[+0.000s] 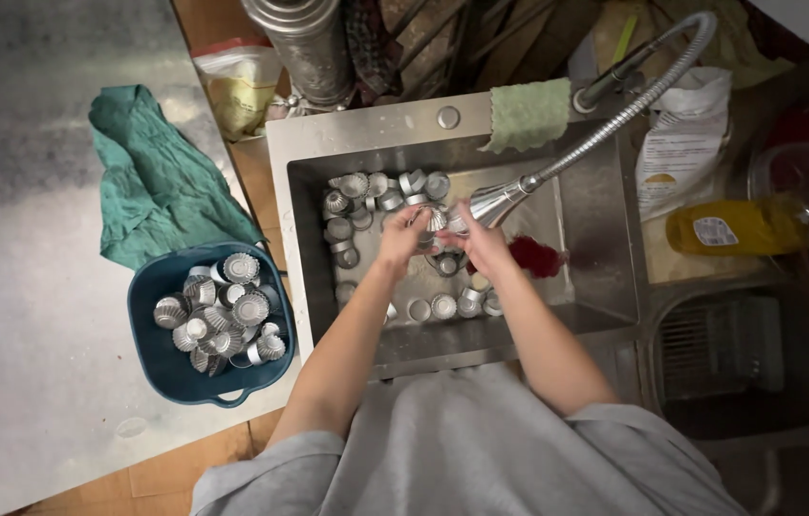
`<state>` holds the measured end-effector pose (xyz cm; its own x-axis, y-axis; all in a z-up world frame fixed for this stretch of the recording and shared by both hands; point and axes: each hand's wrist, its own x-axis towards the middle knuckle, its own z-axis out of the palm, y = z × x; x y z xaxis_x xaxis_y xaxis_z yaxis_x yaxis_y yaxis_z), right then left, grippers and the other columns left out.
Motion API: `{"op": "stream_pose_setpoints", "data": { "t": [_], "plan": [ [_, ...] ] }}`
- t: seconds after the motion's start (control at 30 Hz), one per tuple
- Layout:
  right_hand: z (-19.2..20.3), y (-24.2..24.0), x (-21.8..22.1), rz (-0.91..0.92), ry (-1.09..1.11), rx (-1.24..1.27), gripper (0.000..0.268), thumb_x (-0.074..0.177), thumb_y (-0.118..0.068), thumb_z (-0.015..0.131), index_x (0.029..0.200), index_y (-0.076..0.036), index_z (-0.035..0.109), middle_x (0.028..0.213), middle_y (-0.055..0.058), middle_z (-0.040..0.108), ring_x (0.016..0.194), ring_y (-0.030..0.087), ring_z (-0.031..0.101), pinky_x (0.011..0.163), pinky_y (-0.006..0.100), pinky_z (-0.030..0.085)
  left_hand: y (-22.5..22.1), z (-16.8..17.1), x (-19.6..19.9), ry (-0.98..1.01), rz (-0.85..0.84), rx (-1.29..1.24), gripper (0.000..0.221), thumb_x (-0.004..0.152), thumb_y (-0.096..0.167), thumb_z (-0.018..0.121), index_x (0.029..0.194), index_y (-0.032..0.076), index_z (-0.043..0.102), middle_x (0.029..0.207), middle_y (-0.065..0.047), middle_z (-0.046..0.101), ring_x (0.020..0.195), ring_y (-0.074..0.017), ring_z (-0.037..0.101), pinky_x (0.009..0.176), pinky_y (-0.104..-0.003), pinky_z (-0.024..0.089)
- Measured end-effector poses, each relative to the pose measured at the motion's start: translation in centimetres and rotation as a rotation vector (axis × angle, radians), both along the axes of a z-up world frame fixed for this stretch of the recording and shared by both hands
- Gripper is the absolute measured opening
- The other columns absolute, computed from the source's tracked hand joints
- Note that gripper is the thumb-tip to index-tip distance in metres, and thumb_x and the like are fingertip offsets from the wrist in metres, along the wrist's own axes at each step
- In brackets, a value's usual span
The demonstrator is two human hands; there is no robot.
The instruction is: The person is rinsing and washing small metal tart or cupcake molds in a sink.
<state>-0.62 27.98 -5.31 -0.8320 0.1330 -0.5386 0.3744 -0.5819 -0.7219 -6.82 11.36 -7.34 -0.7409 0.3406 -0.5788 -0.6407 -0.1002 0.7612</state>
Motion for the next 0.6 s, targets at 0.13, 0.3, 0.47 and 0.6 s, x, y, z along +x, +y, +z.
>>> {"op": "stream_pose_setpoints", "data": {
  "t": [0.13,0.3,0.47,0.6],
  "plan": [
    [-0.4,2.5,3.6,-0.115,-0.058,0.071,0.043,0.103,-0.020,0.065,0.137,0.002,0.052,0.122,0.015,0.064,0.090,0.032,0.071,0.076,0.043,0.056,3.3,-2.0,0.7,0.299,-0.184,-0.183,0.030,0.101,0.029,0.061,0.121,0.008,0.068,0.099,-0.010,0.073,0.082,-0.0219,0.071,0.071,-0.041,0.062],
    [-0.1,4.9,7.3,-0.120,0.029,-0.157,0.055,0.090,0.002,0.065,0.142,0.000,0.047,0.126,0.014,0.063,0.103,0.021,0.074,0.089,0.044,0.063,6.6,0.0,2.5,0.816,-0.445,-0.474,0.034,0.100,0.029,0.054,0.115,0.003,0.072,0.101,-0.026,0.072,0.097,-0.0446,0.069,0.084,-0.050,0.054],
    [1.0,4.1,7.6,0.117,0.081,-0.013,0.057,0.089,0.004,0.065,0.144,0.002,0.050,0.123,0.020,0.065,0.097,0.028,0.074,0.075,0.040,0.063,3.9,-1.1,1.8,0.716,-0.385,-0.491,0.037,0.099,0.034,0.058,0.108,0.003,0.075,0.091,-0.023,0.073,0.088,-0.0409,0.072,0.078,-0.049,0.056],
    [4.5,1.9,6.5,0.129,0.122,-0.001,0.056,0.090,0.002,0.062,0.144,0.000,0.047,0.124,0.009,0.064,0.093,0.027,0.074,0.067,0.036,0.062,1.5,2.4,1.5,0.534,-0.332,-0.480,0.043,0.099,0.042,0.058,0.106,0.003,0.075,0.078,-0.017,0.075,0.066,-0.0295,0.075,0.061,-0.044,0.060]
  ]
}}
